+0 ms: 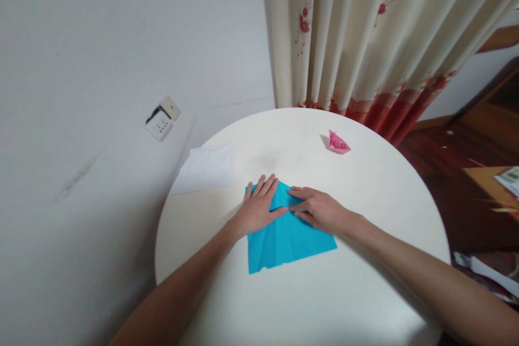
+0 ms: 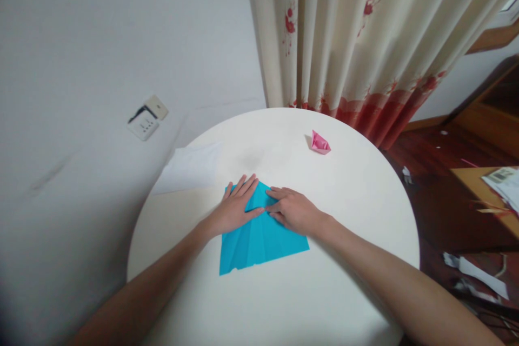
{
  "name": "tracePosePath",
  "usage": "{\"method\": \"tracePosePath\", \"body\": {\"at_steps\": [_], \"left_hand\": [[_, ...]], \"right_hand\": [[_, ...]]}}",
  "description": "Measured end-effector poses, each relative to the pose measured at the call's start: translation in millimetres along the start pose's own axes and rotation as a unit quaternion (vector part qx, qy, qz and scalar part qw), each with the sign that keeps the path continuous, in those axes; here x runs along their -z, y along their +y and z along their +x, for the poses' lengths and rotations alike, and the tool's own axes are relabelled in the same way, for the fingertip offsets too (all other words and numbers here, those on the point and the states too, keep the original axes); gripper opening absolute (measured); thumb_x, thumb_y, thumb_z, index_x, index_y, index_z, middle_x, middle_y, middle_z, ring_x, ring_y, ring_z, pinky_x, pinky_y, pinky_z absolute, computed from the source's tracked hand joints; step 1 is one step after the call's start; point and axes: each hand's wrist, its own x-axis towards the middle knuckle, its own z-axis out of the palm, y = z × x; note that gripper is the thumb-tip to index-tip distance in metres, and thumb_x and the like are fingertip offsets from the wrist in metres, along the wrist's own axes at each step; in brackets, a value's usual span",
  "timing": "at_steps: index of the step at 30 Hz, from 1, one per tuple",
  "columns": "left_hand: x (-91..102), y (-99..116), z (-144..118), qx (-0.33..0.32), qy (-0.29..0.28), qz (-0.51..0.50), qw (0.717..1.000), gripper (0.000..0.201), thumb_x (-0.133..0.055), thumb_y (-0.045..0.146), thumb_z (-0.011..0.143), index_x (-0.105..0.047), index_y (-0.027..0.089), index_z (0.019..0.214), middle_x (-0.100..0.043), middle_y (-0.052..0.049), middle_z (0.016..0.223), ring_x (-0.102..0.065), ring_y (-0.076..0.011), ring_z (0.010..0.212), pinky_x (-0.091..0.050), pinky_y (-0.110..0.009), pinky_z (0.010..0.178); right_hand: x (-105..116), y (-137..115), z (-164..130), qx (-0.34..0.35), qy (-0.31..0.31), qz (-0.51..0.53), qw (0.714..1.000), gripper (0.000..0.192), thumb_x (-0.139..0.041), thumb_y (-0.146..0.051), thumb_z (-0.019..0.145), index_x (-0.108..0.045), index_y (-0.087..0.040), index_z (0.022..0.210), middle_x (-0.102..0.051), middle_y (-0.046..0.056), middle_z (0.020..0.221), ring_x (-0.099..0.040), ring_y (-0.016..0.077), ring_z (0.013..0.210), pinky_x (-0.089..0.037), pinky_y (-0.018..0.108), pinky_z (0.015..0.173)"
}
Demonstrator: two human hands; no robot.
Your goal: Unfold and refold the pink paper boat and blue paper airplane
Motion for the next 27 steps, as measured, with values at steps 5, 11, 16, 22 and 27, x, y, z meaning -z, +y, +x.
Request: {"method": "tracePosePath", "body": {"at_steps": [5,11,16,22,27], "left_hand": [[-2.5,-3,1,-0.007,0.007,-0.01,1.0,0.086,-0.041,0.069,0.093,-0.015,0.024,0.16,-0.009,-0.007,0.168,-0.003,-0.0334,0.155,-0.006,-0.061,0.121],[-0.6,-1,1,-0.004,0.003,-0.012,1.0,0.083,-0.044,0.068,0.093,-0.017,0.028,0.16,-0.007,-0.003,0.168,-0.001,-0.0324,0.155,-0.005,-0.061,0.122],[-0.3,-2,0,-0.008,0.006,-0.021,1.0,0.08,-0.042,0.071,0.092,-0.02,0.033,0.159,-0.005,0.0,0.169,0.0,-0.0331,0.155,-0.005,-0.061,0.121],[-0.3,-2,0,-0.008,0.007,-0.018,1.0,0.079,-0.042,0.071,0.093,-0.021,0.033,0.159,-0.005,-0.001,0.168,-0.001,-0.0334,0.155,-0.005,-0.062,0.121],[0.1,0,1,0.002,0.004,-0.016,1.0,0.085,-0.044,0.07,0.092,-0.016,0.026,0.16,-0.008,-0.004,0.168,-0.001,-0.0323,0.155,-0.005,-0.061,0.122]], "right_hand": [[-8,2,0,-0.031,-0.004,-0.003,1.0,0.046,-0.048,-0.038,0.101,-0.058,-0.016,0.14,-0.05,0.015,0.151,-0.042,0.0287,0.143,-0.036,0.048,0.117],[-19,0,0,-0.056,-0.036,-0.034,0.997,0.068,-0.033,-0.057,0.102,-0.033,-0.016,0.156,-0.028,0.013,0.162,-0.023,0.0307,0.151,-0.021,0.059,0.121],[-19,-1,-1,-0.102,-0.035,-0.075,0.991,0.07,-0.029,-0.059,0.102,-0.029,-0.016,0.157,-0.026,0.011,0.163,-0.021,0.0305,0.152,-0.019,0.061,0.121],[-21,4,-2,-0.147,-0.04,-0.115,0.982,0.061,-0.03,-0.048,0.105,-0.028,-0.018,0.158,-0.022,0.008,0.165,-0.019,0.0307,0.152,-0.02,0.06,0.121],[-19,4,-2,-0.163,-0.044,-0.109,0.98,0.061,-0.035,-0.046,0.104,-0.028,-0.02,0.158,-0.022,0.008,0.165,-0.02,0.0308,0.152,-0.021,0.06,0.12]]}}
